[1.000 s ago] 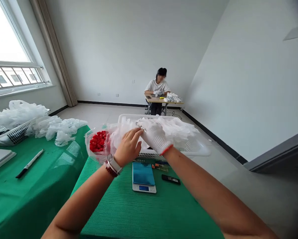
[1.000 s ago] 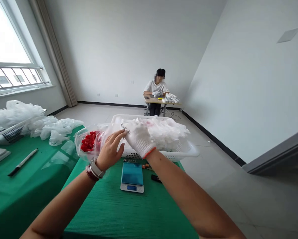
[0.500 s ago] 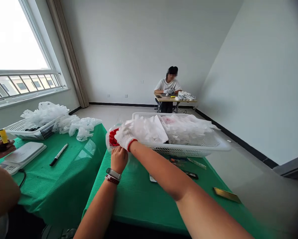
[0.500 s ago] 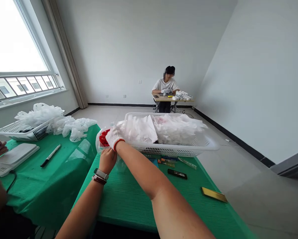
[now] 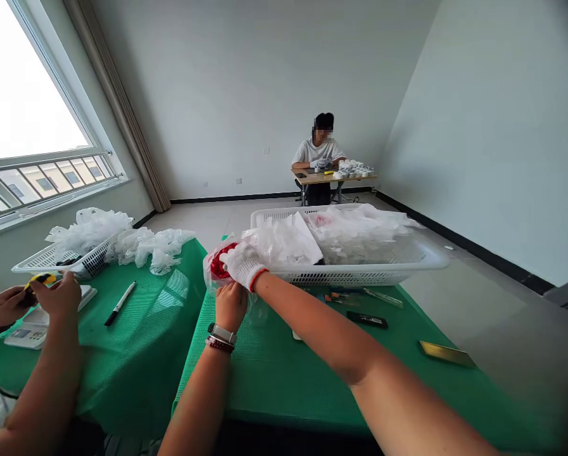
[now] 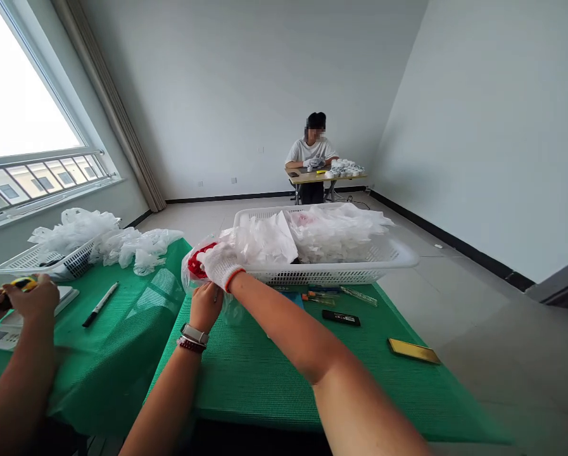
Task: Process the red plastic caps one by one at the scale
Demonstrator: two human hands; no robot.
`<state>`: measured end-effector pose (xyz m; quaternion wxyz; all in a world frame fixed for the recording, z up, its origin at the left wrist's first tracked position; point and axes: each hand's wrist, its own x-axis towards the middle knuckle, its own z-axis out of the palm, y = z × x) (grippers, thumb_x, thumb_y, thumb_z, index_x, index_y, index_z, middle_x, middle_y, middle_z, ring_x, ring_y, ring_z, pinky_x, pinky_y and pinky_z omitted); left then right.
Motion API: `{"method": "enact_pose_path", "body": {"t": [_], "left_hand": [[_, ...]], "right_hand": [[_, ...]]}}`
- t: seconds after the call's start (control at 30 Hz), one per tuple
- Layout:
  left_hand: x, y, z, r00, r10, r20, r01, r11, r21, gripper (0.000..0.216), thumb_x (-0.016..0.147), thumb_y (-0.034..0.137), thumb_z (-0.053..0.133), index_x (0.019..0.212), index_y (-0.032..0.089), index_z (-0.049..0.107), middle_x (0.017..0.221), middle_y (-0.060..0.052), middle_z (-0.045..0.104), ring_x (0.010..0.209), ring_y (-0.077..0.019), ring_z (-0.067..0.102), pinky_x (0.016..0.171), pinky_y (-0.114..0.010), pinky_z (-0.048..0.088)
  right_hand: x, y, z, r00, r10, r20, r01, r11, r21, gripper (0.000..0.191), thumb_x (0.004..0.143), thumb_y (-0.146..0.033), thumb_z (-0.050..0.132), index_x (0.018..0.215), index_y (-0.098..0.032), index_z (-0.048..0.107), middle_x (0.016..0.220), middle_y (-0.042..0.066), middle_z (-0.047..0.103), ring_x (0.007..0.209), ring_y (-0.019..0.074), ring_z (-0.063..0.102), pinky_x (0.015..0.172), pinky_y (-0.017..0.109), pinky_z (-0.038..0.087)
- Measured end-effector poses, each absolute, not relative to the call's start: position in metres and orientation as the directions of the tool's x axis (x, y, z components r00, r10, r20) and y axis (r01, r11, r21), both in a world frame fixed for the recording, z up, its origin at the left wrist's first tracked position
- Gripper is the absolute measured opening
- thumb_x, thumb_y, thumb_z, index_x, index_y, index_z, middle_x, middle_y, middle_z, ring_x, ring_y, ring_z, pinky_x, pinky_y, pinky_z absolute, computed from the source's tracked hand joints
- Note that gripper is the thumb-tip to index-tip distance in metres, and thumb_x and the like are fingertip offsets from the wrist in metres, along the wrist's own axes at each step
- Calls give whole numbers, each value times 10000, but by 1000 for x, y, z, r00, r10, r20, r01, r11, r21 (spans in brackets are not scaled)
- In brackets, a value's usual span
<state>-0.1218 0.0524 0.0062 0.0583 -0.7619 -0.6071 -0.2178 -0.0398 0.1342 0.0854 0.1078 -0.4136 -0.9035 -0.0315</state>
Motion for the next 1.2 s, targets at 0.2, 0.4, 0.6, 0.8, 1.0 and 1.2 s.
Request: {"method": "enact_pose_path", "body": {"t": [0.2,0.4,0.6,0.8,1.0,1.2], "left_hand": [[-121,50,10,109,902,418,931,-240,276,199,884,183,434,935,185,627,949,-110,709,908,-265,665,803,-400,493],[-112,49,3,-13,703,711,904,-296,309,230,931,234,414,1067,166,587,1086,-144,662,1058,-271,604,927,-449,459],[-75,49,4,156,657,737,828,-494,265,198,936,248,463,1081,192,585,1119,-116,630,1108,-248,565,994,-452,426],[-34,59,6,278,716,640,682,-616,394,170,952,263,443,982,200,599,947,-66,672,898,-206,637,810,-356,516],[-35,66,-28,312,745,590,639,-624,450,165,938,243,459,994,195,608,959,-74,676,860,-210,654,738,-335,537],[-32,61,-31,387,753,531,617,-640,458,163,927,230,473,952,184,628,921,-71,672,849,-204,648,745,-346,540]], "right_hand": [[56,75,50,-620,622,478,658,744,-113,316,928,-334,469,1191,-280,634,1094,53,697,1029,235,598,972,404,401],[152,26,12,-581,648,491,732,681,-32,327,920,-190,481,1197,-241,649,1102,75,711,988,224,643,1030,444,403],[163,27,-18,-582,671,459,723,685,-85,314,909,-178,528,1189,-223,664,1264,91,646,1129,227,621,1000,419,470],[173,34,-38,-396,685,611,621,690,-372,317,898,-200,537,1179,-251,674,1305,48,622,1246,213,551,1080,425,437],[206,42,-38,-19,803,596,531,513,-674,340,895,-231,529,1206,-209,664,1241,59,663,1171,208,611,1056,378,478],[213,43,-34,163,850,501,538,350,-767,330,889,-221,501,1156,-203,694,1131,58,717,1069,210,669,997,377,524]]}}
